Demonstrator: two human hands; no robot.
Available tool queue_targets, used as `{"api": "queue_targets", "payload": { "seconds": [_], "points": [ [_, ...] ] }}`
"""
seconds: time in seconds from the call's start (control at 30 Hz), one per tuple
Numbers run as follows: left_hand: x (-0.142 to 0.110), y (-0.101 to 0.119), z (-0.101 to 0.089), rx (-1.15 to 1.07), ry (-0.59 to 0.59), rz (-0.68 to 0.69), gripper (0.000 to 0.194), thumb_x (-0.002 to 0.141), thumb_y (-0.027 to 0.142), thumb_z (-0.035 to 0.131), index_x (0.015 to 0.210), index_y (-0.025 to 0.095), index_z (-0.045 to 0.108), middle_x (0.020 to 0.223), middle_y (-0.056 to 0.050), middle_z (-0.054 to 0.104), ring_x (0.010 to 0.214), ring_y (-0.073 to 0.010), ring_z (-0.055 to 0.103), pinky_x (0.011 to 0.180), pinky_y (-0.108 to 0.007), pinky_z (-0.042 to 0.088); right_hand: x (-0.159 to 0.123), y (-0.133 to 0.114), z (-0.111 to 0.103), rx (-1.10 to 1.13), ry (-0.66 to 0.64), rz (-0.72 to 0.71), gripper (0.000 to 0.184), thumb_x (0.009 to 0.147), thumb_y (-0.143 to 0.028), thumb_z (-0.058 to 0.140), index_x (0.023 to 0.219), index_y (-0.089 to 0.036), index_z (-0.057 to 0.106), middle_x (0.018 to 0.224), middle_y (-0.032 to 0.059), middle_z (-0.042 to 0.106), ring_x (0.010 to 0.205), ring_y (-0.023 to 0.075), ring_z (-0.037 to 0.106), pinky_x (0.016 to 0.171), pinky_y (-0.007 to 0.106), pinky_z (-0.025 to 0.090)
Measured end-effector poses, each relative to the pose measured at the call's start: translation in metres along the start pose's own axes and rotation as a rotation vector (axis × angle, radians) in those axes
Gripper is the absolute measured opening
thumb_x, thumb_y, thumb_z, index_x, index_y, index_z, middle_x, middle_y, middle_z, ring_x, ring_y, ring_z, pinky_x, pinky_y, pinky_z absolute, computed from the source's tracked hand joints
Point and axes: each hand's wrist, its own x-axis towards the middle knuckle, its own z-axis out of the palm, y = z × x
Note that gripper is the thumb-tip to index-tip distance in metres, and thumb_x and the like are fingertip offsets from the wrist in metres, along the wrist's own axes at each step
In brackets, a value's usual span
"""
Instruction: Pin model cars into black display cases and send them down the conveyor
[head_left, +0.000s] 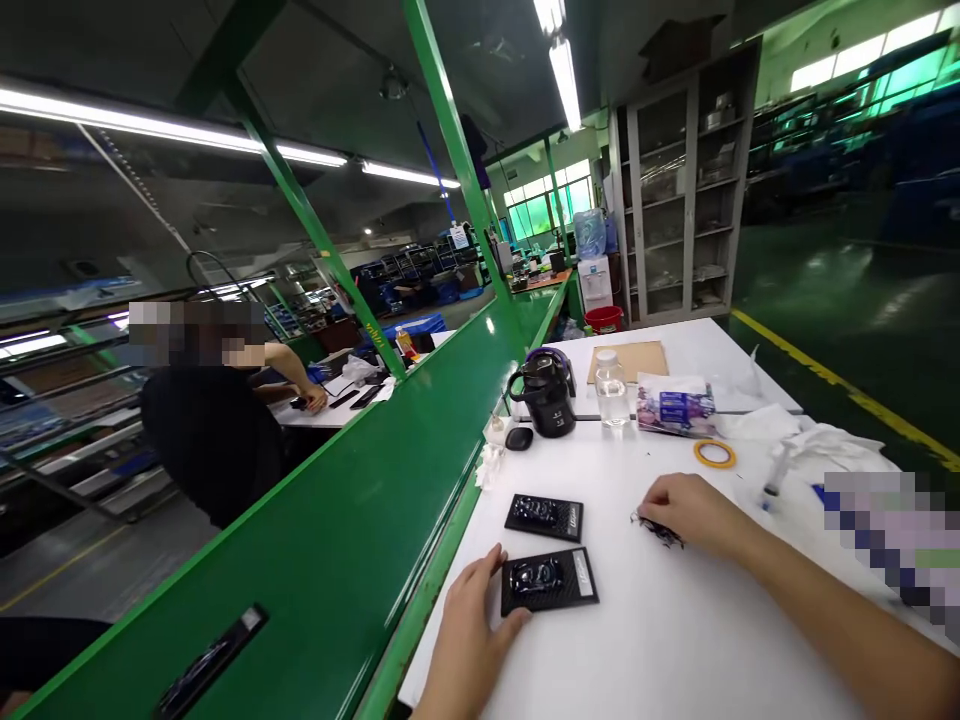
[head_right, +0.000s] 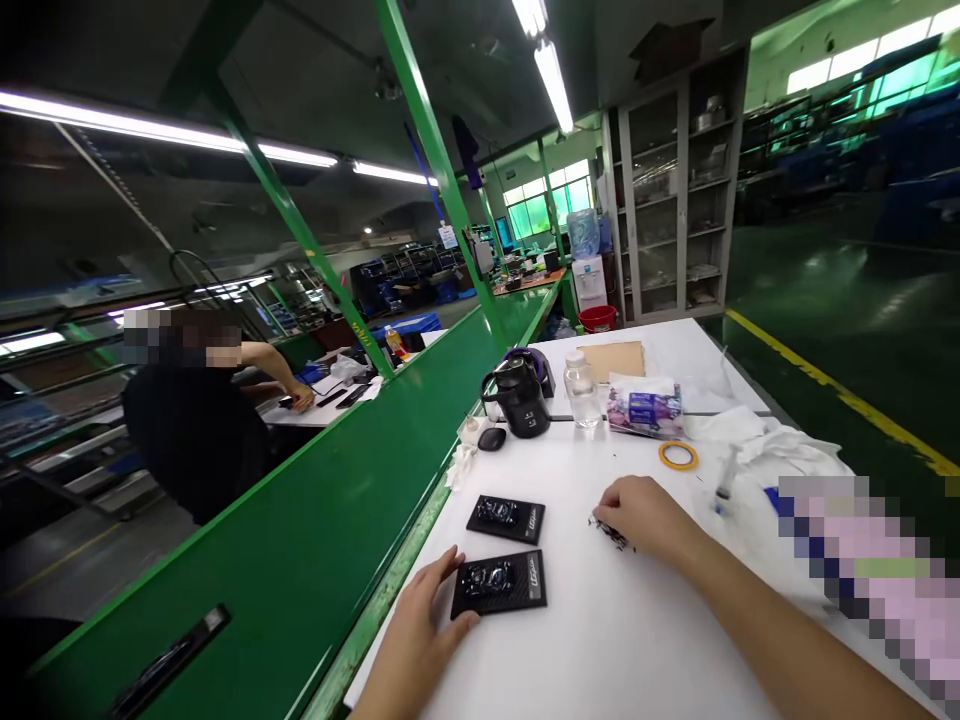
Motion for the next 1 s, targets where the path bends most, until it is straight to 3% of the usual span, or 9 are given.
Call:
{"api": "queue_targets", "payload": {
  "seconds": [0.13, 0.27, 0.37, 0.47, 0.57, 0.67, 0.8, 1.0],
  "points": [
    [0.006, 0.001, 0.0, -0.001, -0.007, 0.079, 0.067, 0.077, 0.031, 0.065, 0.141, 0.022, 0.049, 0.139, -0.011, 0.054, 0.131, -0.0304, 0.046, 0.116, -0.049, 0.031, 0.001, 0.0, -0.008, 0.083, 0.007, 0.014, 0.016, 0.082, -0.026, 0.068, 0.069, -0.017, 0.07, 0.077, 0.0027, 0.066, 0.072, 0.0198, 0.061, 0.06, 0.026, 0.04],
    [0.007, 0.015, 0.002, -0.012, -0.006, 0.182, 0.061, 0.082, 0.034, 0.061, 0.141, 0.028, 0.049, 0.144, -0.008, 0.049, 0.136, -0.0303, 0.042, 0.117, -0.052, 0.028, 0.003, 0.0, -0.012, 0.251, -0.02, 0.008, 0.029, 0.089, -0.038, 0.069, 0.073, -0.015, 0.063, 0.07, -0.0017, 0.058, 0.063, 0.0156, 0.054, 0.061, 0.026, 0.043],
    [-0.004, 0.048, 0.0, -0.115, 0.078, 0.219, 0.048, 0.085, 0.04, 0.06, 0.131, 0.028, 0.058, 0.141, -0.007, 0.052, 0.134, -0.029, 0.044, 0.116, -0.049, 0.03, 0.003, -0.01, -0.003, 0.518, -0.031, -0.031, 0.031, 0.088, -0.044, 0.07, 0.082, -0.014, 0.067, 0.073, -0.001, 0.057, 0.061, 0.0137, 0.05, 0.06, 0.025, 0.041],
    [-0.012, 0.094, 0.002, -0.296, 0.122, 0.109, 0.038, 0.085, 0.049, 0.061, 0.113, 0.024, 0.067, 0.125, -0.008, 0.063, 0.122, -0.0286, 0.054, 0.11, -0.047, 0.036, -0.005, -0.035, 0.018, 0.854, -0.052, -0.106, 0.042, 0.081, -0.055, 0.07, 0.096, -0.015, 0.073, 0.079, 0.002, 0.06, 0.059, 0.012, 0.045, 0.059, 0.026, 0.039],
    [-0.007, 0.136, 0.013, -0.66, 0.092, 0.0, 0.038, 0.083, 0.049, 0.066, 0.108, 0.02, 0.066, 0.114, -0.009, 0.067, 0.11, -0.0252, 0.059, 0.102, -0.041, 0.043, -0.022, -0.062, 0.041, 1.125, -0.085, -0.158, 0.052, 0.077, -0.063, 0.07, 0.1, -0.017, 0.074, 0.084, 0.0034, 0.062, 0.062, 0.0123, 0.044, 0.063, 0.027, 0.041],
    [0.0, 0.159, 0.023, -1.064, 0.059, -0.057, 0.037, 0.078, 0.044, 0.074, 0.1, 0.016, 0.067, 0.096, -0.007, 0.067, 0.092, -0.0186, 0.062, 0.088, -0.032, 0.049, -0.038, -0.076, 0.056, 1.29, -0.147, -0.158, 0.05, 0.077, -0.064, 0.073, 0.099, -0.019, 0.074, 0.085, 0.0038, 0.061, 0.073, 0.0153, 0.051, 0.07, 0.028, 0.044],
    [0.0, 0.156, 0.031, -1.238, 0.003, -0.123, 0.028, 0.074, 0.036, 0.079, 0.086, 0.013, 0.069, 0.079, -0.002, 0.062, 0.077, -0.012, 0.058, 0.079, -0.025, 0.048, -0.05, -0.082, 0.061, 1.377, -0.176, -0.128, 0.042, 0.078, -0.058, 0.078, 0.094, -0.019, 0.076, 0.091, 0.004, 0.061, 0.084, 0.0175, 0.054, 0.076, 0.028, 0.044],
    [-0.002, 0.14, 0.039, -1.083, 0.003, -0.028, 0.026, 0.084, 0.04, 0.068, 0.085, 0.014, 0.069, 0.082, -0.004, 0.066, 0.082, -0.0159, 0.059, 0.081, -0.028, 0.048, -0.052, -0.079, 0.061, 1.407, -0.183, -0.114, 0.035, 0.08, -0.054, 0.078, 0.088, -0.02, 0.076, 0.089, 0.0032, 0.058, 0.086, 0.0182, 0.053, 0.077, 0.029, 0.043]
  ]
}}
